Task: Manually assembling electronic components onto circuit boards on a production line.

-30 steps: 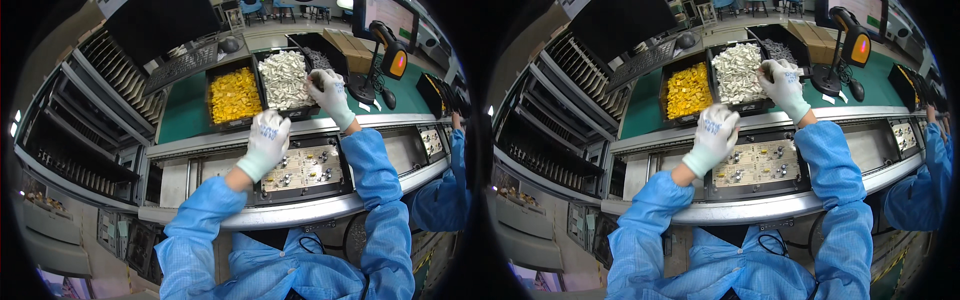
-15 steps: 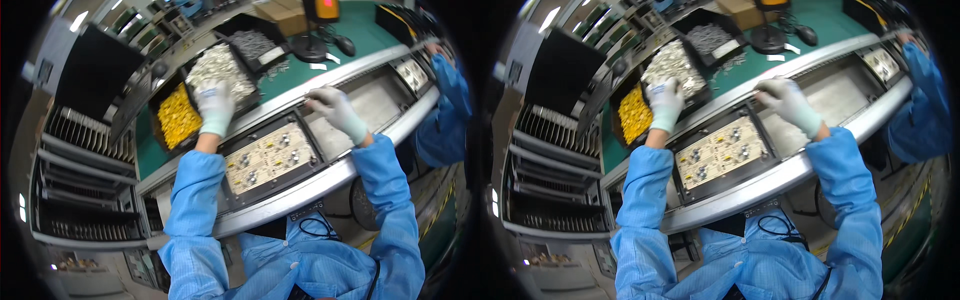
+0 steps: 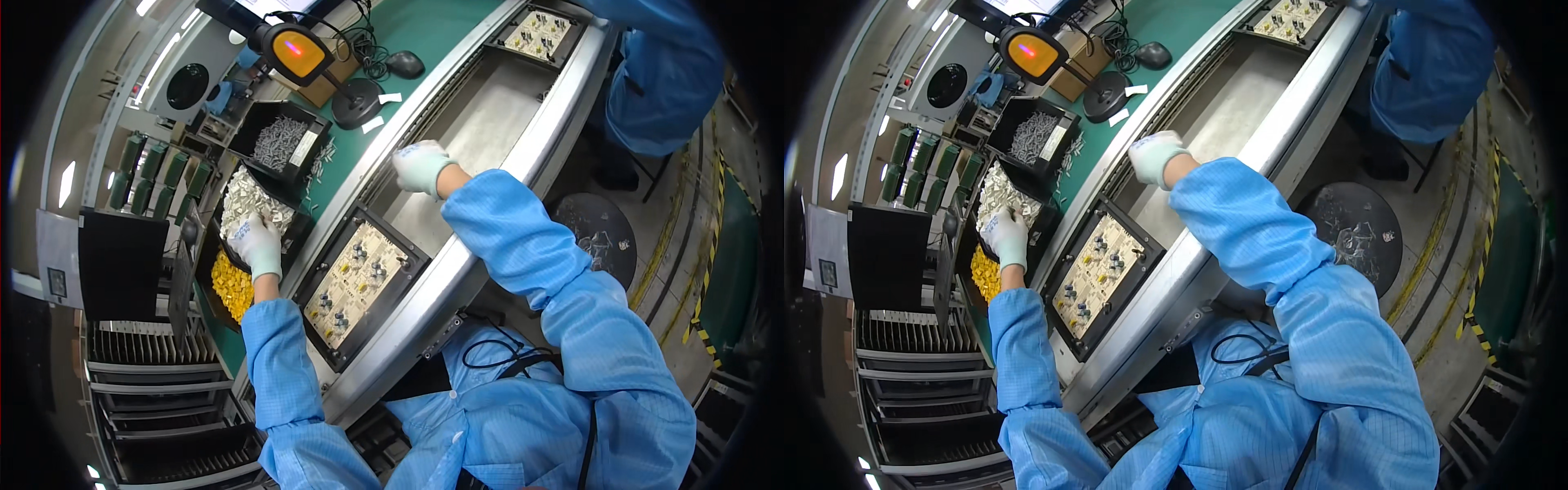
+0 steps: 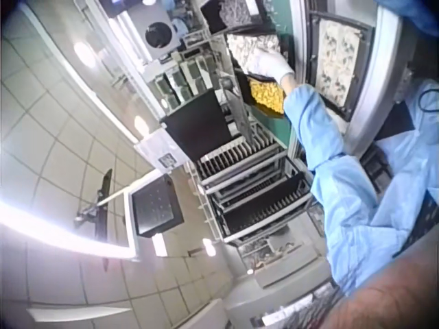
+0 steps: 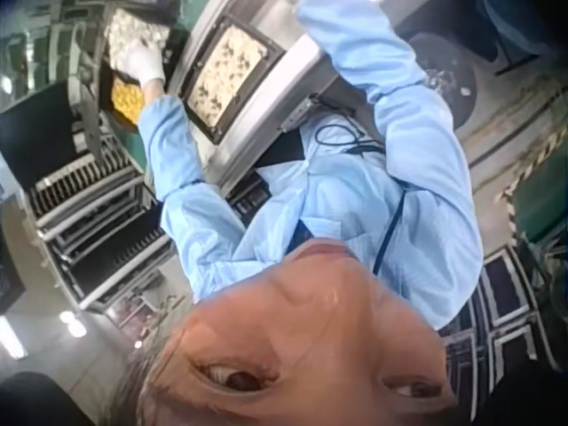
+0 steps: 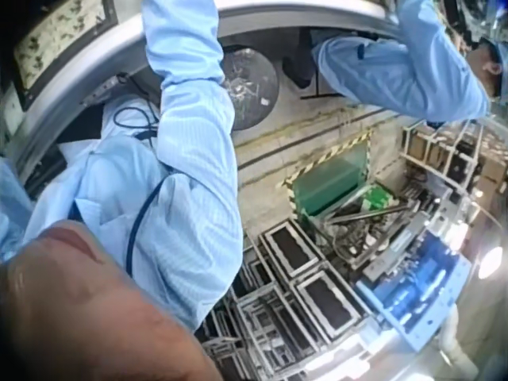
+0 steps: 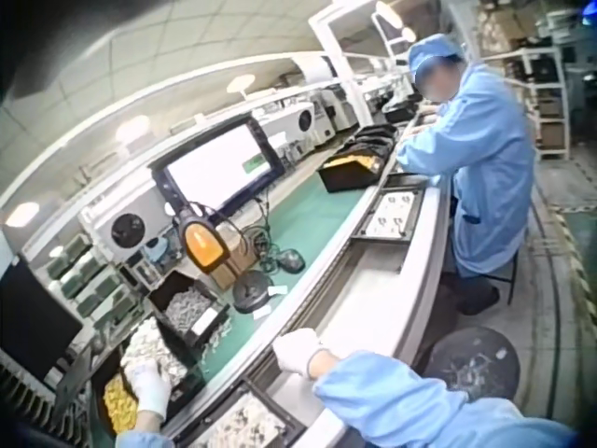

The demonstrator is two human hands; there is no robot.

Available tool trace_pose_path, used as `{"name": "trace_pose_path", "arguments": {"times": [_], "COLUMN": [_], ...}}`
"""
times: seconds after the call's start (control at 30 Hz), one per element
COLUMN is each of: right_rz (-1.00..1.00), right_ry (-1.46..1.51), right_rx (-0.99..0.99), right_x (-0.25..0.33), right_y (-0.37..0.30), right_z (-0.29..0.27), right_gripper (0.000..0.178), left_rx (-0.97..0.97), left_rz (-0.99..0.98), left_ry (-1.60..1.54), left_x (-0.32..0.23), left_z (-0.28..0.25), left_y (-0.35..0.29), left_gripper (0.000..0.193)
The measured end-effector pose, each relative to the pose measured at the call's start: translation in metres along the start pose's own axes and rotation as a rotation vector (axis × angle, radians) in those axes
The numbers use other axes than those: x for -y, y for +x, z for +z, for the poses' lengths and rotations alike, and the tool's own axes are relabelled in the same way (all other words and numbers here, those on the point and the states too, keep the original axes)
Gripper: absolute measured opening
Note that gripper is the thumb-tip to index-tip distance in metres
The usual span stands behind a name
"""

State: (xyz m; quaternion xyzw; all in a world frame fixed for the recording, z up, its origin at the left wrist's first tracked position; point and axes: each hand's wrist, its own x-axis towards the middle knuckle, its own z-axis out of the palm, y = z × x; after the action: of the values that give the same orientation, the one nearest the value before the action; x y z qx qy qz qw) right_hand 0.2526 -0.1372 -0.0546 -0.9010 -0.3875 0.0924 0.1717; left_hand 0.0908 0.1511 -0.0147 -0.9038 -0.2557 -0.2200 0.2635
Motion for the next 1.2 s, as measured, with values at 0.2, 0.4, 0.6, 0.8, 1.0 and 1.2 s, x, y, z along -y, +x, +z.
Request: {"name": "trace_pose_path", "arguments": {"times": [0.2, 0.4, 0.6, 0.8, 1.0, 1.2], "right_rz": [-0.312, -0.320, -0.318, -0.351, -0.193, -0.076], "right_ry": [-0.093, -0.118, -0.230, -0.367, -0.294, -0.270], "right_rx": [0.018, 0.099, 0.024, 0.104, 0.093, -0.131], "right_x": [0.012, 0.004, 0.010, 0.027, 0.025, 0.032], "right_y": [0.012, 0.021, 0.028, 0.018, 0.020, 0.022], "right_z": [0.023, 0.032, 0.055, 0.067, 0.056, 0.055], "right_gripper": [0.032, 0.041, 0.021, 0.017, 0.022, 0.030], "left_rx": [-0.347, -0.481, -0.348, 0.061, -0.006, 0.175], "left_rz": [0.161, -0.024, -0.443, -0.931, -0.897, -1.024], "left_ry": [0.004, -0.280, -1.004, -1.617, -1.580, -1.733], "left_x": [0.019, 0.025, 0.052, 0.036, 0.039, 0.049], "left_z": [0.006, -0.034, -0.046, -0.037, -0.018, -0.011], "left_y": [-0.008, -0.031, -0.167, -0.213, -0.215, -0.213], "left_gripper": [0.024, 0.013, 0.007, 0.013, 0.010, 0.012]}}
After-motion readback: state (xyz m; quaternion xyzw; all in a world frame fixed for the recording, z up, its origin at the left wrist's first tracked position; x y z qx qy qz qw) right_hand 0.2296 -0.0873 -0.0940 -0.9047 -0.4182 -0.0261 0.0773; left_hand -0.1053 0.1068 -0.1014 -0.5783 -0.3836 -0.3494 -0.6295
